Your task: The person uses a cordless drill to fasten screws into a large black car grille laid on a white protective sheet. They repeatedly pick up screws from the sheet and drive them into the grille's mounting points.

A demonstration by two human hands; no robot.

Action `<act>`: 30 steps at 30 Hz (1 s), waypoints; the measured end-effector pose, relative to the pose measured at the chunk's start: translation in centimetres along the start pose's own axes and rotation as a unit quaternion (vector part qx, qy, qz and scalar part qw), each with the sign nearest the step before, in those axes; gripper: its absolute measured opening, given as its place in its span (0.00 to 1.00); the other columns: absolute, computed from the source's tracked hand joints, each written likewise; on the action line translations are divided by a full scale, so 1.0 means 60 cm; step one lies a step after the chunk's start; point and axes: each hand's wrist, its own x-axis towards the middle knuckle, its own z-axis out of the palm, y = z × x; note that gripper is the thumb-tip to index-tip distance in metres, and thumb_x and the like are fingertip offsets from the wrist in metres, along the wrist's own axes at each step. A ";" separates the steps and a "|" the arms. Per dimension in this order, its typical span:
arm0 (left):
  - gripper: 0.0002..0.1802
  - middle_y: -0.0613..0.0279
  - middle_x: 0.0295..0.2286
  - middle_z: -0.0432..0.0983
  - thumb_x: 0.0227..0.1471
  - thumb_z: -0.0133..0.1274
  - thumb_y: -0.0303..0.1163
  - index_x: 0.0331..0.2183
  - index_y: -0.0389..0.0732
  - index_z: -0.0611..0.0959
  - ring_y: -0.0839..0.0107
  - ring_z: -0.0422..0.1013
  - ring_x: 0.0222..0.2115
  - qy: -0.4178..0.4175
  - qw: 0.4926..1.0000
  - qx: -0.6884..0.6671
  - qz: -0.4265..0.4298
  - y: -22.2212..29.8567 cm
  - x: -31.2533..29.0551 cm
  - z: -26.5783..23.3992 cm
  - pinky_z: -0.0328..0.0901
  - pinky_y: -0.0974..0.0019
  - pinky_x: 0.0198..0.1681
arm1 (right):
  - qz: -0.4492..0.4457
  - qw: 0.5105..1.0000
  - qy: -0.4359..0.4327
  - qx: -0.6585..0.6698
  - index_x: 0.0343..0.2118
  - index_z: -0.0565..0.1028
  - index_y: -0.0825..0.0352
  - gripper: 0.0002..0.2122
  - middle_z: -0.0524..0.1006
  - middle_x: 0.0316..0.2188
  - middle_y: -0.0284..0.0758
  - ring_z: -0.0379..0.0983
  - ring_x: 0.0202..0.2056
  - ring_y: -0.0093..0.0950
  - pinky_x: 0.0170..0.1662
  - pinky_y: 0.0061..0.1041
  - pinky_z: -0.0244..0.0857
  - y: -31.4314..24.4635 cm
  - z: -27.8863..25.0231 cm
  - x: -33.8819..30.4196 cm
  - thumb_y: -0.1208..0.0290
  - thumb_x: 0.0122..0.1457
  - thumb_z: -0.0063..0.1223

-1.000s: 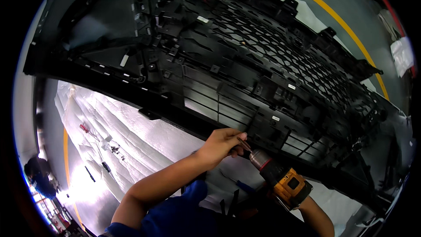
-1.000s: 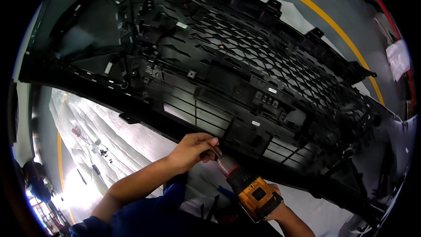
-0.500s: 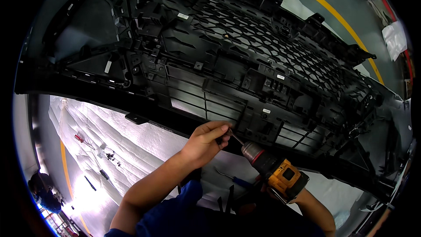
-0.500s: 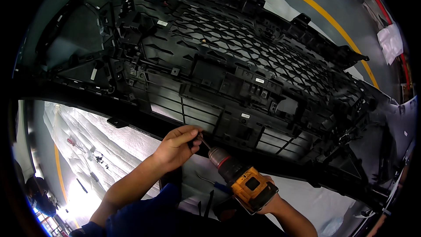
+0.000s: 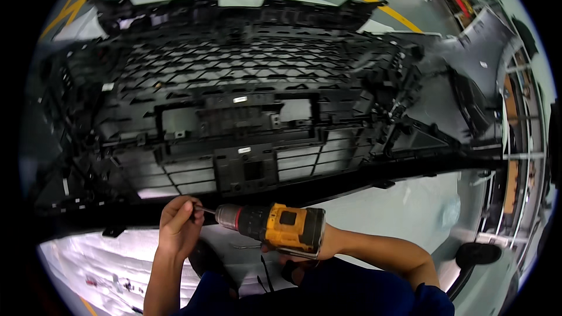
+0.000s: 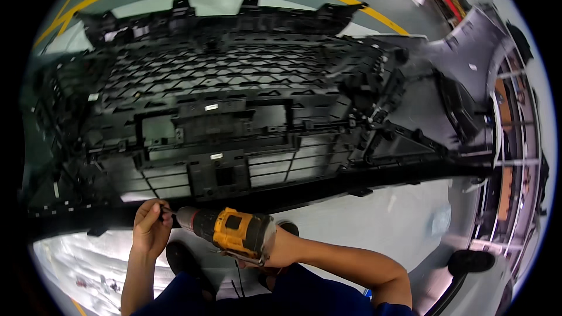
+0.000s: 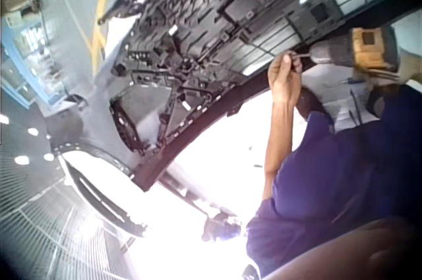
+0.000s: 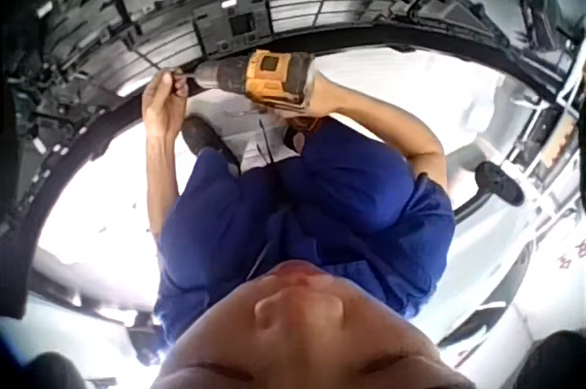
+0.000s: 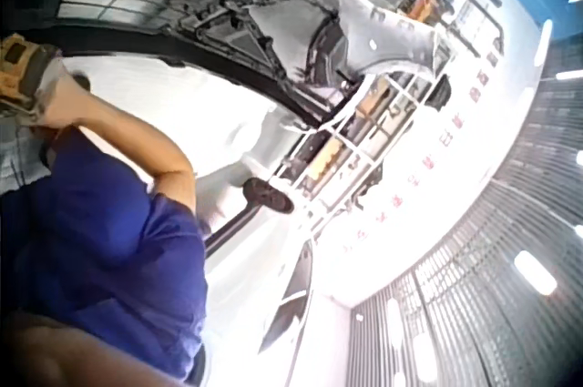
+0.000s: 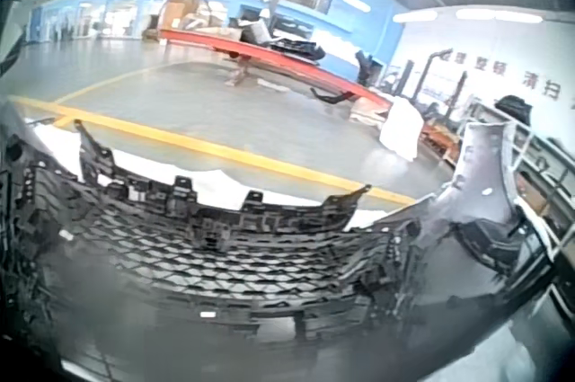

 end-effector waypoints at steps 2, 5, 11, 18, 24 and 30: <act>0.11 0.61 0.31 0.75 0.57 0.61 0.32 0.37 0.35 0.81 0.75 0.68 0.32 -0.015 0.998 -0.056 -0.040 0.002 0.017 0.024 0.62 0.73 0.35 | -0.016 0.997 0.018 0.077 0.55 0.69 0.66 0.22 0.79 0.46 0.39 0.79 0.36 0.23 0.42 0.24 0.76 0.007 -0.004 -0.015 0.76 0.58 0.60; 0.10 0.64 0.30 0.75 0.58 0.60 0.33 0.37 0.37 0.81 0.76 0.67 0.30 -0.021 0.992 -0.052 -0.110 0.010 0.051 0.087 0.62 0.74 0.33 | -0.075 0.994 0.036 0.066 0.56 0.67 0.67 0.24 0.78 0.47 0.40 0.79 0.37 0.23 0.44 0.25 0.77 0.015 -0.015 -0.047 0.76 0.58 0.61; 0.10 0.63 0.28 0.75 0.56 0.63 0.35 0.30 0.39 0.81 0.76 0.67 0.26 -0.037 0.971 0.126 -0.200 -0.017 0.139 0.232 0.62 0.72 0.29 | -0.024 0.978 0.204 -0.021 0.42 0.80 0.63 0.12 0.82 0.43 0.33 0.80 0.42 0.29 0.49 0.29 0.72 -0.014 -0.033 -0.144 0.70 0.54 0.62; 0.14 0.63 0.24 0.75 0.55 0.64 0.37 0.29 0.34 0.82 0.77 0.66 0.23 -0.039 0.928 0.317 -0.191 -0.216 0.236 0.368 0.62 0.72 0.26 | 0.016 0.933 0.290 -0.213 0.59 0.66 0.61 0.27 0.78 0.51 0.34 0.80 0.46 0.25 0.52 0.27 0.72 0.016 -0.109 -0.276 0.68 0.57 0.62; 0.11 0.65 0.26 0.73 0.61 0.56 0.33 0.35 0.33 0.82 0.78 0.65 0.23 -0.046 0.948 0.196 -0.248 -0.424 0.260 0.489 0.62 0.72 0.26 | 0.048 0.866 0.497 0.029 0.54 0.67 0.72 0.25 0.81 0.40 0.40 0.83 0.36 0.29 0.42 0.29 0.77 -0.085 -0.168 -0.364 0.80 0.51 0.61; 0.19 0.66 0.28 0.67 0.64 0.44 0.26 0.55 0.32 0.73 0.75 0.63 0.26 -0.081 0.926 0.068 -0.364 -0.527 0.284 0.521 0.60 0.70 0.30 | 0.062 0.791 0.597 0.124 0.50 0.67 0.77 0.25 0.78 0.36 0.48 0.82 0.28 0.36 0.34 0.31 0.79 -0.090 -0.238 -0.386 0.84 0.44 0.53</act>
